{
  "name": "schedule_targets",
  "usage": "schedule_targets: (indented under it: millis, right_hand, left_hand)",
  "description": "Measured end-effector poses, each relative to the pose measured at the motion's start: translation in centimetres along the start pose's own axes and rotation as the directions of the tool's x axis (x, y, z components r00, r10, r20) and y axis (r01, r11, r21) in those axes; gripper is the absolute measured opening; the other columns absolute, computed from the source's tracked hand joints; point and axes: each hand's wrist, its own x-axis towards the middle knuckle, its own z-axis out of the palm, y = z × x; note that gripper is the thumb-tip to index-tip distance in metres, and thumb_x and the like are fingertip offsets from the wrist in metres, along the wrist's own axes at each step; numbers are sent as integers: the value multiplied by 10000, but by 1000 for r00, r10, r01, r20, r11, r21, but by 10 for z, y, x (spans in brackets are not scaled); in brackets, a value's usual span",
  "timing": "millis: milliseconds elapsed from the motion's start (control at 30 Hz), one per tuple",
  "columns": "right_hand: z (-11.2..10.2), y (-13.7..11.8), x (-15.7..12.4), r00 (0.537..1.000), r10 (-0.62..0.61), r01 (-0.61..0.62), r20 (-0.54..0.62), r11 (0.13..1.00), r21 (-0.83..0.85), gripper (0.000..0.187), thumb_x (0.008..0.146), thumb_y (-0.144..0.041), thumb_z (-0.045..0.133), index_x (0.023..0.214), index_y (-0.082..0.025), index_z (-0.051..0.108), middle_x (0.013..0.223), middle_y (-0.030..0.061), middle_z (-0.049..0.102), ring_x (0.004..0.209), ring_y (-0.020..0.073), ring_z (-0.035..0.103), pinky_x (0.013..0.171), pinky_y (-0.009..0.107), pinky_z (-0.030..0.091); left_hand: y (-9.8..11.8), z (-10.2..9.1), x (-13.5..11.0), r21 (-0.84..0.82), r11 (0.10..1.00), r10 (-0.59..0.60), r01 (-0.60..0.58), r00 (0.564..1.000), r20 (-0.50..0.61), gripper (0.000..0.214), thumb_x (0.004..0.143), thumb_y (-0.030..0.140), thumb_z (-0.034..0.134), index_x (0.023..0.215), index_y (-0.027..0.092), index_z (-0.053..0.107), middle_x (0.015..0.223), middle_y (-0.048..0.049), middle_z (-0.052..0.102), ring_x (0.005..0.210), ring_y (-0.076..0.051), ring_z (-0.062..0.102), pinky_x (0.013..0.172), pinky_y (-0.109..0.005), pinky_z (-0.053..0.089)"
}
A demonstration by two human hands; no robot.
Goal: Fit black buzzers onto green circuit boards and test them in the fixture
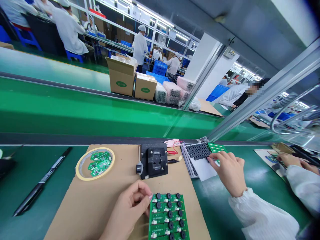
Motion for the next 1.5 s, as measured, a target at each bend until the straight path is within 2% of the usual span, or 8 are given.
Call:
schedule_targets:
  millis: [100,233,333,500,800,1200,1333,1500]
  right_hand:
    - [-21,-24,-9,999,50,-51,10,960,277,415,979,-518,403,843,-233,673,779,54,693,717,233,570,662,358,305]
    - [-43,-91,-41,972,-208,70,108,699,711,69,921,-306,583,891,-262,626,824,8,689,760,189,618,679,318,421]
    - [-46,-129,-66,947,-302,94,112,592,801,93,869,-181,623,922,-255,608,805,-19,666,729,160,614,654,288,437]
    - [-41,-146,-87,977,-180,19,113,605,796,125,868,-146,618,951,-240,618,799,-11,632,708,164,579,667,313,398]
    - [-39,-140,-81,954,-296,237,-42,662,710,152,846,-167,671,980,-235,649,836,-10,691,710,152,609,661,303,398]
    - [-49,-142,-74,931,-363,301,-47,685,664,121,864,-231,697,966,-295,690,788,-45,692,686,149,558,684,330,326]
    - [-44,-111,-57,980,-197,165,-9,794,586,130,963,-308,559,980,-283,685,838,-5,694,775,187,566,743,352,315]
    - [-8,-20,-28,980,195,-198,38,968,154,481,983,-559,370,874,-246,718,878,69,709,776,250,533,666,348,254]
  left_hand:
    - [5,3,-3,13,1000,-17,17,1000,-2,409,620,484,819,675,184,547,513,53,587,462,-106,556,474,-199,430]
    - [2,2,-2,2,1000,13,-13,1000,0,340,674,429,788,687,183,554,527,56,592,460,-102,566,471,-189,434]
    - [-2,0,-1,-5,1000,31,-31,999,13,304,708,404,769,711,182,562,558,55,600,470,-98,575,476,-187,449]
    - [4,2,-5,3,1000,1,-1,1000,13,313,698,394,780,716,174,558,568,51,599,480,-91,563,486,-188,471]
    - [10,4,-5,3,1000,-22,22,1000,13,350,668,424,790,700,175,546,562,53,587,472,-94,559,479,-199,470]
    - [15,8,-7,-14,999,-49,49,999,-6,332,646,393,794,687,179,543,556,58,575,470,-89,545,474,-201,479]
    - [8,3,-7,-20,999,-47,47,999,1,326,666,393,791,690,179,546,544,55,577,488,-95,556,478,-194,478]
    - [-3,-3,-1,-16,1000,-16,16,1000,8,324,685,421,783,703,187,560,567,44,600,506,-110,572,461,-194,470]
